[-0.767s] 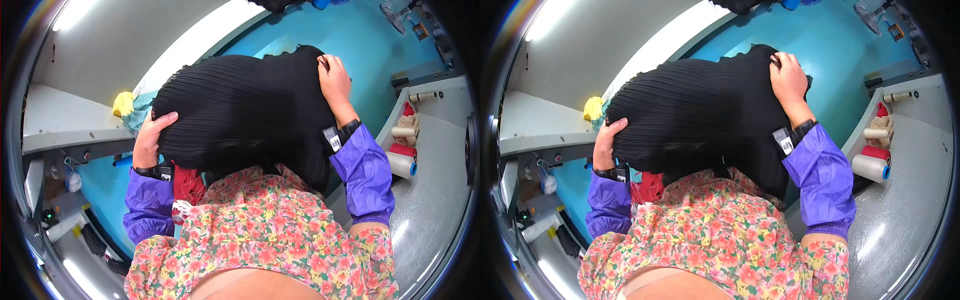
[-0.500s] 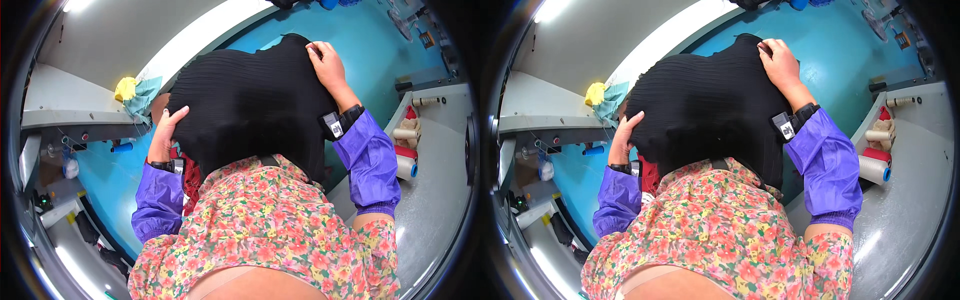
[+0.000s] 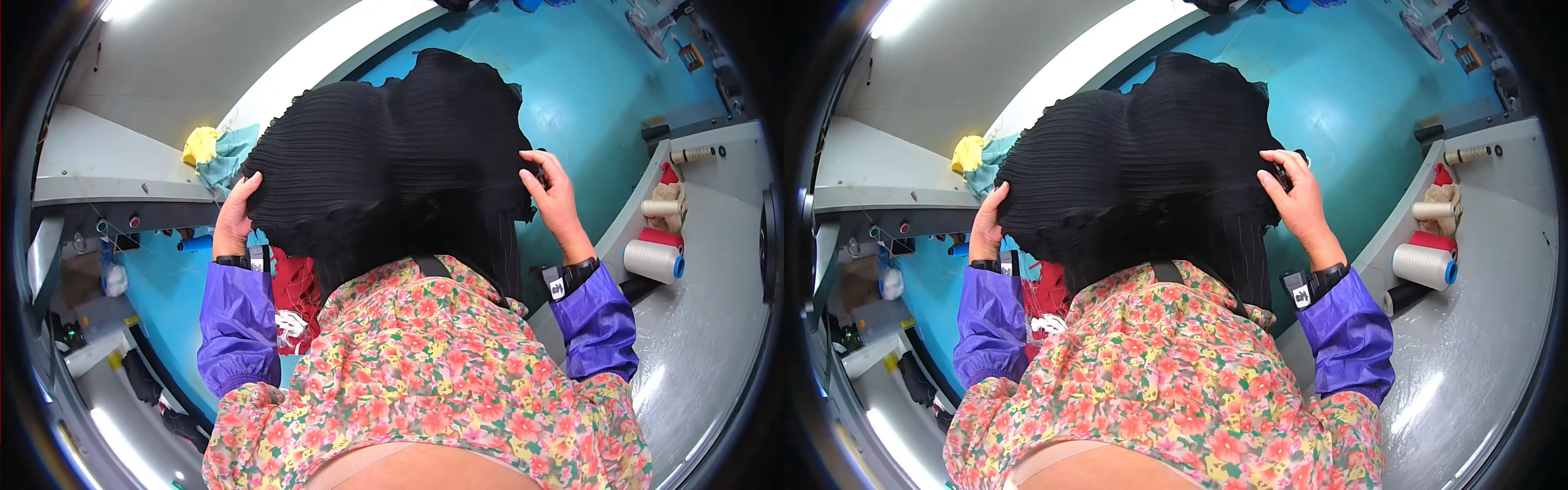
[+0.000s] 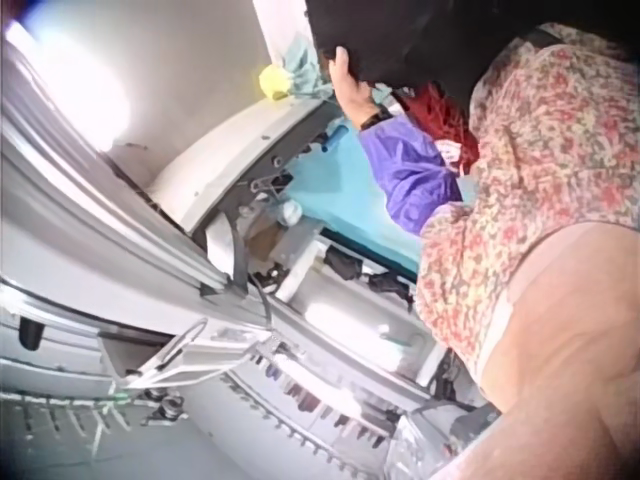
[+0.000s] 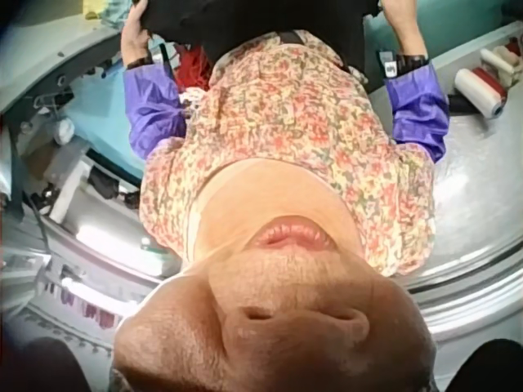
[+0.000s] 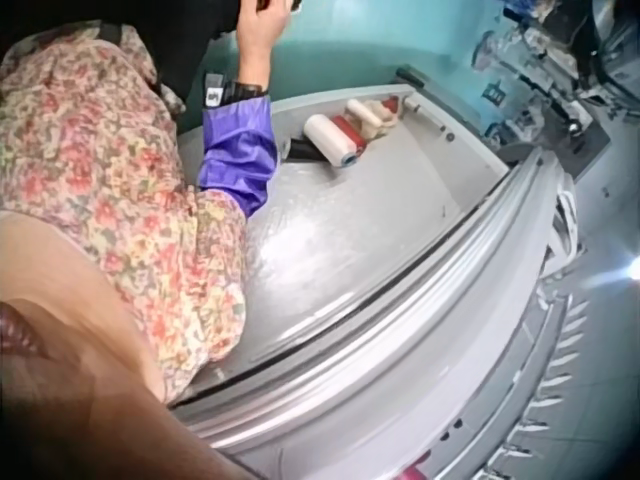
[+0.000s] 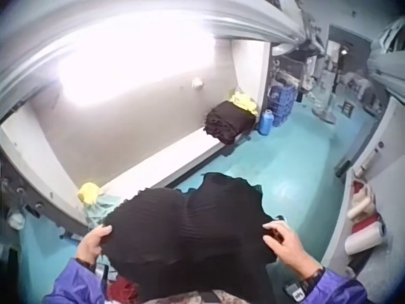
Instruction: The person is inspecting and preparing black pleated fabric pieces, checking for quality and using nippers to trim loose threads in a textile workshop.
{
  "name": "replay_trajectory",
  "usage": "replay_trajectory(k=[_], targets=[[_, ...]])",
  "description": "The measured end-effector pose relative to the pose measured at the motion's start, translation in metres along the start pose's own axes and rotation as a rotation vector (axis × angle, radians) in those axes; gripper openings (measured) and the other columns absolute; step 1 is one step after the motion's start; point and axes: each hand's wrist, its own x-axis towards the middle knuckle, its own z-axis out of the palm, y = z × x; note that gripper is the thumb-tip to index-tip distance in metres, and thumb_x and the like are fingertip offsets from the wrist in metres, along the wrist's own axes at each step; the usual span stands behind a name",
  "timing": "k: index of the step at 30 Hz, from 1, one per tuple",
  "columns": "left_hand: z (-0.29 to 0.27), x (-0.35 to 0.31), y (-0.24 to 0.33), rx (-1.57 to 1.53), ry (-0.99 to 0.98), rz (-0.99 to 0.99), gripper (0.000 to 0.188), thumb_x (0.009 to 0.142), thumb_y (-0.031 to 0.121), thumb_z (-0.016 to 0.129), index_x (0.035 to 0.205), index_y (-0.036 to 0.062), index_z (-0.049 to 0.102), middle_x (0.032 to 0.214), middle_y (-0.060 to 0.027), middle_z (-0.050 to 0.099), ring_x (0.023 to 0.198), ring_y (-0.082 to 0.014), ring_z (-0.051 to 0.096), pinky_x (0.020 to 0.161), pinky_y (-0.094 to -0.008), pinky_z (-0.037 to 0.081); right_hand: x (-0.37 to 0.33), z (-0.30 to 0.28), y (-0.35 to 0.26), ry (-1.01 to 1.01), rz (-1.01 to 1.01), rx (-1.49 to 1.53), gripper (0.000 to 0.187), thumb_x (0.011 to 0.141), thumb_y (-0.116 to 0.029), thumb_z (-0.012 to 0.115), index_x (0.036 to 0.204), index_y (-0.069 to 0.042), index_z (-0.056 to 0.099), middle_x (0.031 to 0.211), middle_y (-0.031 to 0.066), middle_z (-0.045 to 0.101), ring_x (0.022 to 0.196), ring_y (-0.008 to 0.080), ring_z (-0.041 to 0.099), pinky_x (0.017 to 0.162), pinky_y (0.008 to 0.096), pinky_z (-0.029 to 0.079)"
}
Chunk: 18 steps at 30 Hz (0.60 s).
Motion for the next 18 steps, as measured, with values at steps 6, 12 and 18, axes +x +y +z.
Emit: replay_trajectory(k=[6,12,18], targets=[[-0.005,0.012,-0.002,-0.090,-0.023,-0.082,0.037,0.090,0.022,0.050,0.120,-0.0005,0.047,0.114,-0.0137,0.057,0.098,-0.0234,0.059,0.085,-0.0348,0.049,-0.008,-0.009,-0.009,-0.122,0.049,0.023,0.045,0.073,-0.016,0.067,0.115,-0.007,0.052,0.115,0.0077,0.049,0.107,0.0208,0.049,0.092,0.0310,0.037],[0.038,0.023,-0.008,-0.126,0.029,-0.013,0.037,0.087,0.022,0.054,0.118,0.0005,0.051,0.110,-0.0131,0.059,0.097,-0.0224,0.060,0.085,-0.0341,0.049,0.000,0.000,0.001,-0.133,0.122,0.057,0.044,0.068,-0.006,0.060,0.111,-0.008,0.052,0.107,0.0063,0.052,0.102,0.0207,0.051,0.089,0.0300,0.039],[0.083,-0.012,0.019,0.118,0.141,0.171,0.048,0.079,0.015,0.061,0.121,-0.0024,0.045,0.111,-0.0130,0.056,0.101,-0.0232,0.056,0.087,-0.0341,0.047,0.003,0.001,0.004,-0.085,0.132,-0.055,0.035,0.063,0.001,0.055,0.098,-0.004,0.052,0.093,0.0069,0.054,0.090,0.0213,0.053,0.080,0.0289,0.042]])
